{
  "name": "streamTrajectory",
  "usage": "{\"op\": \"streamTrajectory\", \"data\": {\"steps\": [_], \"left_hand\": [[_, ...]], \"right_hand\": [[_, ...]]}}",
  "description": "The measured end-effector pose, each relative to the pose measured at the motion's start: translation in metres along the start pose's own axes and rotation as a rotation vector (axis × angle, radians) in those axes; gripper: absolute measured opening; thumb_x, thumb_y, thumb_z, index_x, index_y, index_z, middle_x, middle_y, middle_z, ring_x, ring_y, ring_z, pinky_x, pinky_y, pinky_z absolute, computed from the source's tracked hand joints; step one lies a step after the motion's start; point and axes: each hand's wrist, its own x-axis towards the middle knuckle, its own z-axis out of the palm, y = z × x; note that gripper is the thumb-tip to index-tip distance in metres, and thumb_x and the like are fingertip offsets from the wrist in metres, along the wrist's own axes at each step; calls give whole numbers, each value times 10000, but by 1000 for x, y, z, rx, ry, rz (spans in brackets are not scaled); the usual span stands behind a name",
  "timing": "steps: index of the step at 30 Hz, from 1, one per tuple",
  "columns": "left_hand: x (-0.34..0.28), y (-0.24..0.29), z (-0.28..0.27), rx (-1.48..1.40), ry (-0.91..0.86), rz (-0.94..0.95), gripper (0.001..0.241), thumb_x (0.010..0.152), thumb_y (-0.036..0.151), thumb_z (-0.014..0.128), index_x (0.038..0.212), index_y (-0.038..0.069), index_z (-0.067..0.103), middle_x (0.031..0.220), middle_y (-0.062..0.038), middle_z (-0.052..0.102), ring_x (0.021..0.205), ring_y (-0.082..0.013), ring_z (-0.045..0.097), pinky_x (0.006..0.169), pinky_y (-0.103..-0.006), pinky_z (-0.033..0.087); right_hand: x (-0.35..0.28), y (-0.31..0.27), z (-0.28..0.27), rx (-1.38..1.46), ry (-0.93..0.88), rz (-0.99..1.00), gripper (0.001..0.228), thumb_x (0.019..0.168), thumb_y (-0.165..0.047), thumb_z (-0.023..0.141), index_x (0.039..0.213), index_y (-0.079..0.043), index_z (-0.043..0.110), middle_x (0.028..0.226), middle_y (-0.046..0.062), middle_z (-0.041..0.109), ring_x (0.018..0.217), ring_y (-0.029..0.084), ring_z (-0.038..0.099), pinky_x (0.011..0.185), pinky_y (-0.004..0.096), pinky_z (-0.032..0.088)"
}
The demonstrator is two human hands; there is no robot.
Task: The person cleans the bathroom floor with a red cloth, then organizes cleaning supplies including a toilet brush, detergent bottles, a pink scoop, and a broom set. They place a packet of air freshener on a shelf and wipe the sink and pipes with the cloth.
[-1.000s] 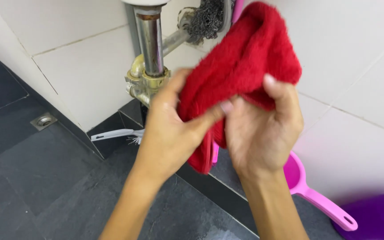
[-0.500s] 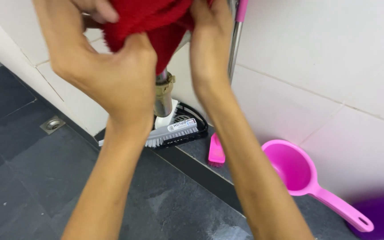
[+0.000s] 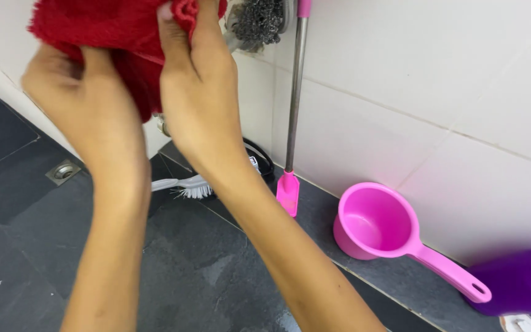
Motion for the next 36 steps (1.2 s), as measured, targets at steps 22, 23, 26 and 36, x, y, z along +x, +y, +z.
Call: {"op": "streamTrajectory", "data": {"steps": [22, 23, 26, 36], "left_hand": [[-59, 29, -2, 16, -214, -113, 298, 1110, 154, 454, 1105, -81, 637, 945, -50, 708, 890, -79, 614, 784, -312, 503], [-57, 30, -5, 15, -210, -110, 298, 1110, 154, 454, 1105, -81, 637, 945, -50, 708, 890, -79, 614, 784, -312, 503], [-64, 44, -8, 141, -282, -469, 329, 1071, 201, 534, 936, -68, 669, 719, -76, 633, 662, -103, 543, 586, -330, 445], [-8, -35, -3, -55, -301, -219, 206, 979, 3, 482, 1090, -41, 649, 967, -126, 736, 886, -188, 692, 810, -351, 548]], "right_hand": [[-28, 21, -20, -341, -78, -54, 316, 971, -120, 472, 1215, 17, 621, 955, 268, 747, 926, 389, 756, 797, 440, 571], [-29, 21, -21, -341, -81, -59, 316, 971, -120, 472, 1215, 17, 621, 955, 268, 747, 926, 389, 756, 797, 440, 571], [-37, 25, -31, -418, -109, 66, 292, 952, -105, 482, 1155, 33, 640, 912, 271, 743, 884, 388, 766, 766, 451, 568], [17, 62, -18, -485, -87, -220, 249, 905, -27, 515, 1119, 47, 620, 1047, 309, 712, 1041, 493, 666, 871, 500, 533]]}}
